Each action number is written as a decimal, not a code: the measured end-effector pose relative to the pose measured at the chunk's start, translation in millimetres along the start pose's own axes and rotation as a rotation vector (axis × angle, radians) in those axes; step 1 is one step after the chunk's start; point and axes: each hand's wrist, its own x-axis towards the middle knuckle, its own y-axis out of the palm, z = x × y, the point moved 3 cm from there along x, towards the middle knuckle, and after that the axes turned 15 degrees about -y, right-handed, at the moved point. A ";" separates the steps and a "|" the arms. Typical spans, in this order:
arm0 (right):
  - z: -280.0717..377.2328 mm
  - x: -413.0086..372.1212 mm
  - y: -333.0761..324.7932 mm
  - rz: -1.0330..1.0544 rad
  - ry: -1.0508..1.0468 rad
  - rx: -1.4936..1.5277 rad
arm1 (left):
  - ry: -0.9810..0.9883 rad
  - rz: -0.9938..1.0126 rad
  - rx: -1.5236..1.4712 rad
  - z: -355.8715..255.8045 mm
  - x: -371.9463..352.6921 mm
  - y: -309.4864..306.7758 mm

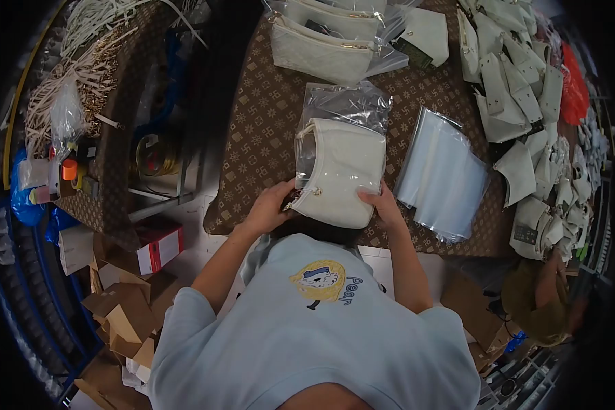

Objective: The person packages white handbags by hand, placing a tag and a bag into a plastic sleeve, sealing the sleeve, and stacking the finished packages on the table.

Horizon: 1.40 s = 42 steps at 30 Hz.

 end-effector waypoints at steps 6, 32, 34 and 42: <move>-3.7 1.8 -0.3 0.016 -0.032 -0.130 | 0.103 -0.053 0.344 -12.3 -10.3 -22.6; 1.5 1.6 6.6 -0.082 -0.230 -0.361 | 0.073 -0.043 0.515 -53.4 -7.7 -82.2; 13.5 -9.8 16.4 -0.153 -0.397 -0.754 | -0.046 0.051 0.536 -52.4 -6.6 -77.0; 18.8 -98.0 65.9 0.071 -0.012 -0.718 | -0.706 0.484 -1.420 -36.7 -15.2 38.7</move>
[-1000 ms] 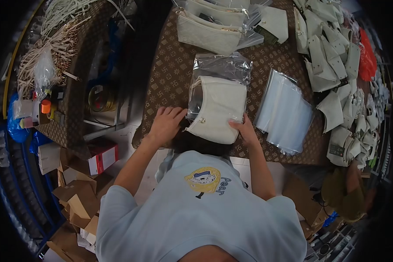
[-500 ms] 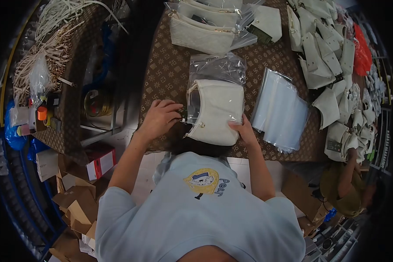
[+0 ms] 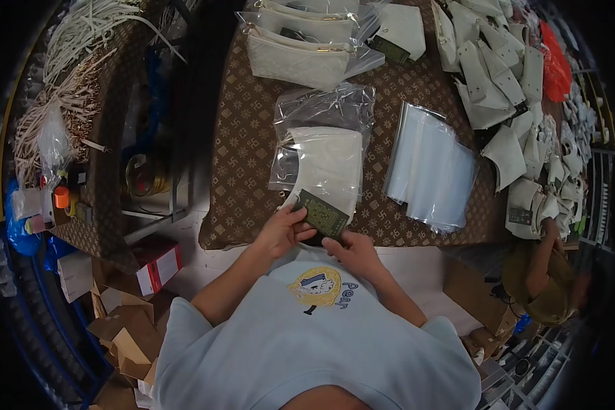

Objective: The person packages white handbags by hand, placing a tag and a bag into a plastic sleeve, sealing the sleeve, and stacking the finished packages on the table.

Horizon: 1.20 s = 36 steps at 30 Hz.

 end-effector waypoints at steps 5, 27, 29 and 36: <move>-25.9 -0.9 0.2 -0.045 0.097 0.282 | -0.034 -0.220 0.345 18.3 -1.8 3.5; -18.4 47.4 26.5 -0.343 0.198 0.994 | 1.396 -0.587 1.788 -48.8 13.4 16.4; -40.4 29.5 -0.2 -0.482 -0.289 0.362 | 1.450 -0.607 1.752 -46.6 6.3 11.4; -69.4 50.1 -30.8 -0.440 -0.126 -0.674 | 1.026 -1.076 1.095 -58.9 4.7 -34.6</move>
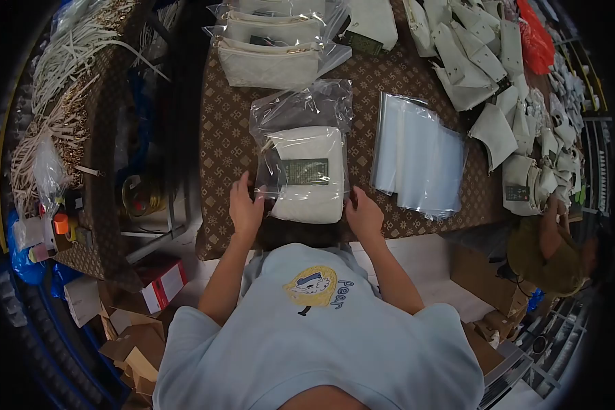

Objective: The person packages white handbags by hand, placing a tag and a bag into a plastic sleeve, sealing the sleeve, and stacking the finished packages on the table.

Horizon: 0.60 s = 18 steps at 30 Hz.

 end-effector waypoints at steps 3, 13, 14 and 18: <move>5.5 7.4 -4.6 0.000 -0.014 -0.015 | -0.016 0.219 -0.068 16.6 3.4 15.5; 33.3 26.0 -74.0 -0.173 -0.178 -0.092 | 0.106 0.222 0.387 -46.8 -8.9 -55.9; 46.3 33.5 -97.4 -0.221 -0.279 -0.069 | 0.157 0.181 0.385 -66.5 -5.7 -78.5; 100.5 35.9 -199.5 -0.329 -0.439 0.118 | 0.251 0.320 0.199 -151.2 -21.6 -182.1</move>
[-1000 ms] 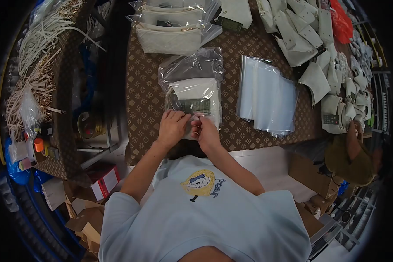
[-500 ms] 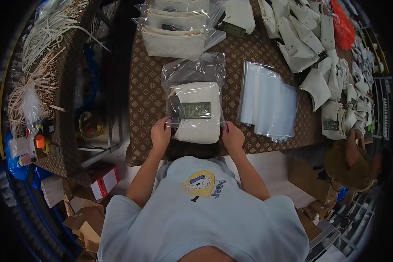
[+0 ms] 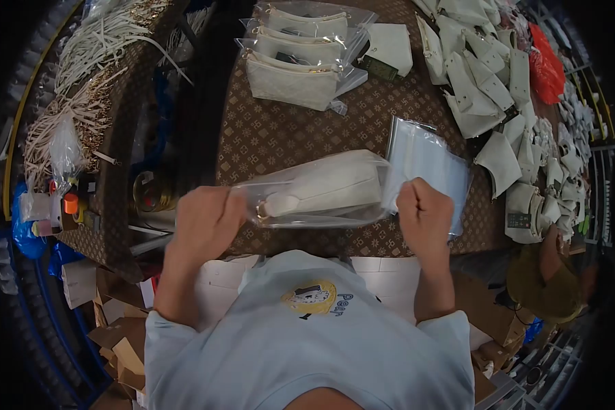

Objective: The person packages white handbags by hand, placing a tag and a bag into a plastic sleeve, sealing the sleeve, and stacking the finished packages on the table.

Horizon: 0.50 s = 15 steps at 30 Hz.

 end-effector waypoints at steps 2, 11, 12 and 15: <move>2.0 7.4 -18.0 -0.006 -0.007 0.135 | 0.042 -0.081 0.065 1.3 3.4 -14.0; 9.3 6.1 -17.4 0.306 -0.069 -0.131 | 0.171 -0.222 0.331 8.9 0.3 -4.6; 16.7 8.8 -26.3 0.314 -0.069 -0.133 | 0.191 -0.214 0.329 8.9 -2.0 -2.7; 43.8 17.9 -38.2 0.298 -0.298 -0.067 | 0.181 -0.226 0.287 7.3 -3.9 -1.5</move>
